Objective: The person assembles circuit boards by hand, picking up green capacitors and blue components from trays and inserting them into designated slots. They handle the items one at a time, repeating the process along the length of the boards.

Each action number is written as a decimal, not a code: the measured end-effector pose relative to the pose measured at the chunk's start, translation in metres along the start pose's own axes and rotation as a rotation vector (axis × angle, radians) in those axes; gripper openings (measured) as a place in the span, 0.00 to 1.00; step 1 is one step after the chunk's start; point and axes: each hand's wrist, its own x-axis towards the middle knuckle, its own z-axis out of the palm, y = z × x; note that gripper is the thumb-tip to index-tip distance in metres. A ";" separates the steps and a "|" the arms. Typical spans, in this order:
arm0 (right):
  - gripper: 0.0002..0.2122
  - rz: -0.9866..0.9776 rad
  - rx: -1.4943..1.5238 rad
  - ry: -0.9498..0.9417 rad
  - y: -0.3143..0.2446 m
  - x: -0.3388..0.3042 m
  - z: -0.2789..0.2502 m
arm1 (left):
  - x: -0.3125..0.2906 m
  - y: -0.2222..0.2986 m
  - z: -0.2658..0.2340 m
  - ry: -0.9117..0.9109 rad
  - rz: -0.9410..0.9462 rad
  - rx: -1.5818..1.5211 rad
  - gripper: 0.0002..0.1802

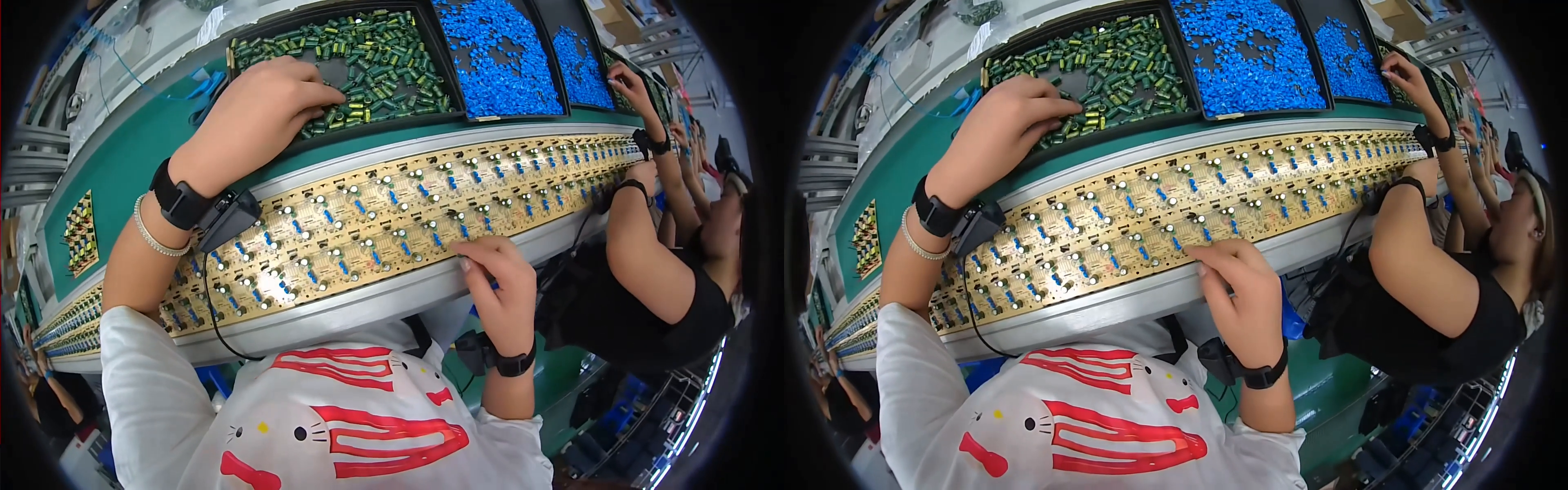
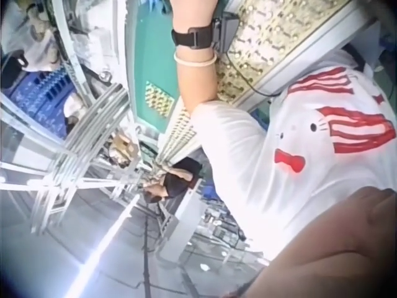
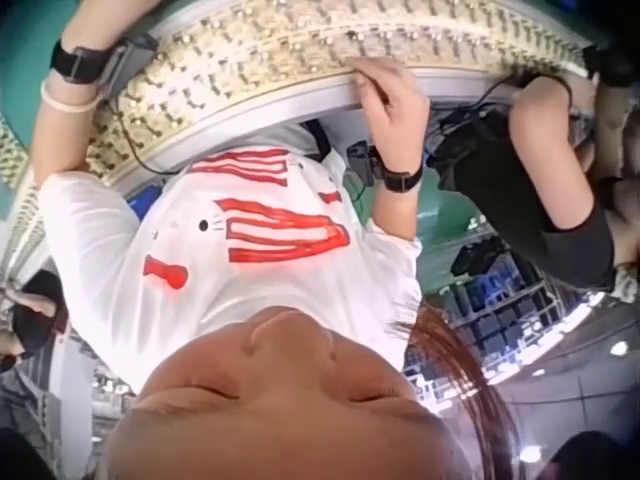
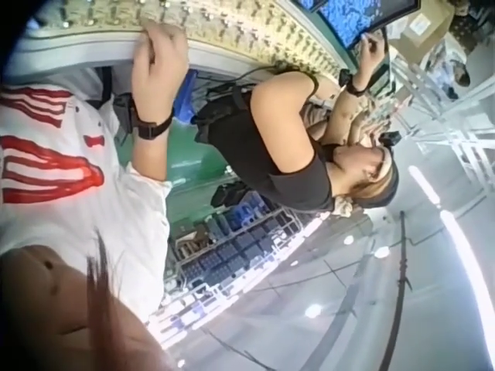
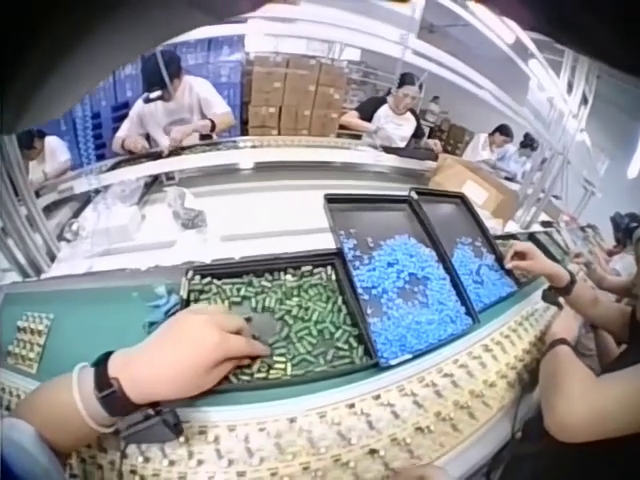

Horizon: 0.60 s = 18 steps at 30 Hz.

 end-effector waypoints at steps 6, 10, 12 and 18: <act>0.07 0.083 -0.025 0.019 0.002 0.001 0.009 | -0.002 0.001 -0.001 0.110 0.022 0.076 0.14; 0.06 -0.027 -0.077 0.030 0.007 0.003 0.013 | -0.007 0.004 -0.006 0.175 0.036 0.091 0.15; 0.06 -0.069 -0.182 0.026 0.009 0.005 0.013 | -0.008 0.008 -0.009 0.182 0.034 0.083 0.15; 0.06 -0.069 -0.178 0.011 0.010 0.010 0.014 | -0.010 0.024 -0.015 0.191 0.031 -0.015 0.14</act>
